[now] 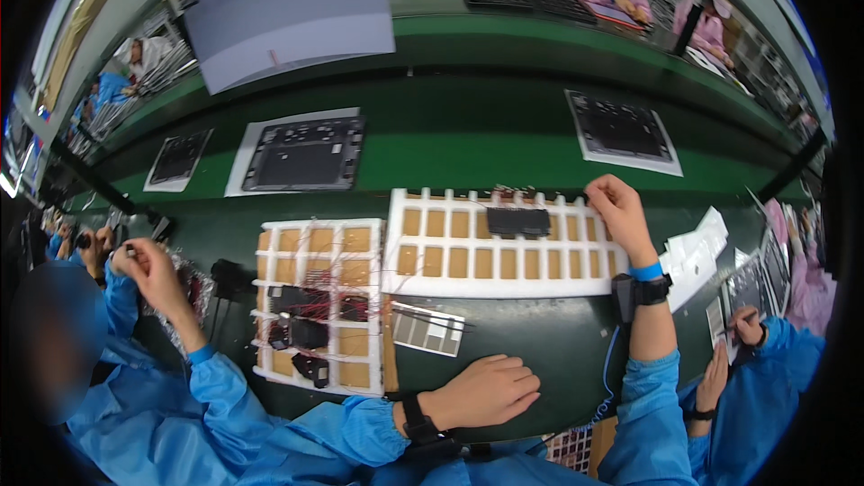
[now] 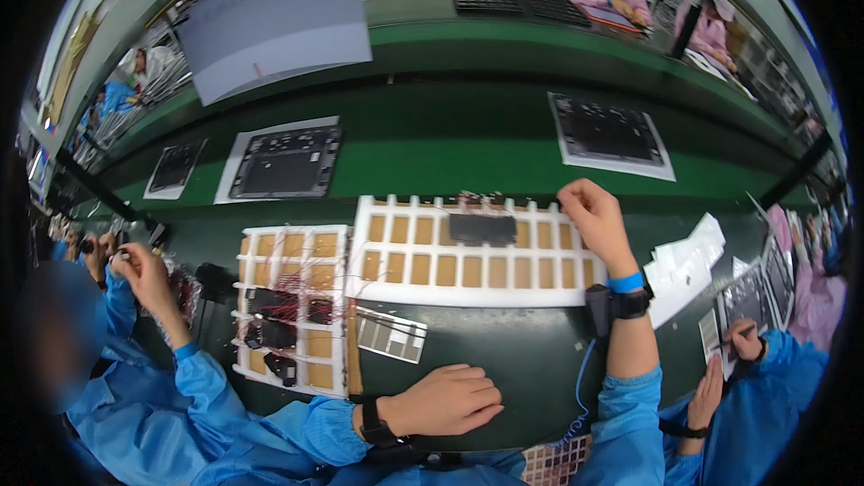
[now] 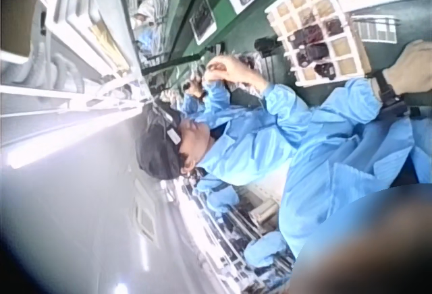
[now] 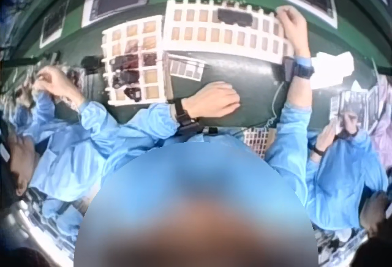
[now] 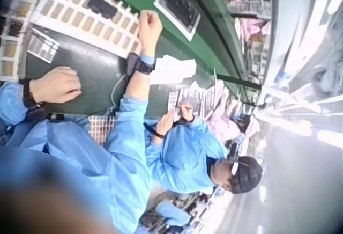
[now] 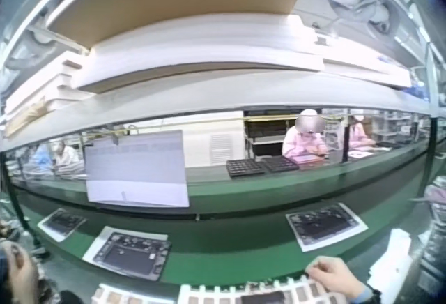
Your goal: Assembling thermal pads and small components onto a tablet chassis on an assembly line.
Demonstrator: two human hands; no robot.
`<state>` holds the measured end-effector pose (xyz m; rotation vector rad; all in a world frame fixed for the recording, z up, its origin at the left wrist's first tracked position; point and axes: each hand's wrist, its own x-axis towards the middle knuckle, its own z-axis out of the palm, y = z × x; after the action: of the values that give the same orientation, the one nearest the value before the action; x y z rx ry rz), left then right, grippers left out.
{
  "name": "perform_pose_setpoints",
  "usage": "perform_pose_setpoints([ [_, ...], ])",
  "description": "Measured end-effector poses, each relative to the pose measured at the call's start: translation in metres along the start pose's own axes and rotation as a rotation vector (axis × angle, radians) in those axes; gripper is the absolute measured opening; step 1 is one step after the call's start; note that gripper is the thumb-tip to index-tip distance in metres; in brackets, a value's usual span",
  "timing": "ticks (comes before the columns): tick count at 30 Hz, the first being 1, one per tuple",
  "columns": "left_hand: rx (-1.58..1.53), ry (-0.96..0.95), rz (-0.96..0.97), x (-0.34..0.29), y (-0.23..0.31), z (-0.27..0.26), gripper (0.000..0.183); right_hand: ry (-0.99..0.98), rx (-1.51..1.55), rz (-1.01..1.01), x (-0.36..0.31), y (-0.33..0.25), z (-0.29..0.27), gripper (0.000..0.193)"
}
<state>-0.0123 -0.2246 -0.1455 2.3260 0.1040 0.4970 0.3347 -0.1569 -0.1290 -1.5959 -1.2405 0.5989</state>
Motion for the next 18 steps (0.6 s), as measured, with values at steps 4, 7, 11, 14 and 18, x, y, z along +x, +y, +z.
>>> perform_pose_setpoints([
  [4,0.020,0.021,-0.028,-0.001,-0.001,-0.004,0.017,-0.007,0.024,0.026,0.001,-0.005,0.006,0.016],
  [7,-0.001,0.012,-0.032,0.000,0.002,-0.004,0.017,-0.020,0.032,0.039,0.000,-0.010,0.001,0.017],
  [11,-0.020,0.018,-0.027,-0.001,0.001,-0.004,0.017,0.015,0.029,0.073,-0.004,-0.018,0.001,0.017],
  [14,-0.025,0.044,-0.006,-0.001,0.001,-0.002,0.016,0.018,-0.002,0.030,-0.008,-0.031,0.002,0.017],
  [18,0.006,0.038,0.003,-0.006,0.001,-0.005,0.019,-0.124,-0.250,-0.135,-0.021,-0.076,0.037,0.022],
])
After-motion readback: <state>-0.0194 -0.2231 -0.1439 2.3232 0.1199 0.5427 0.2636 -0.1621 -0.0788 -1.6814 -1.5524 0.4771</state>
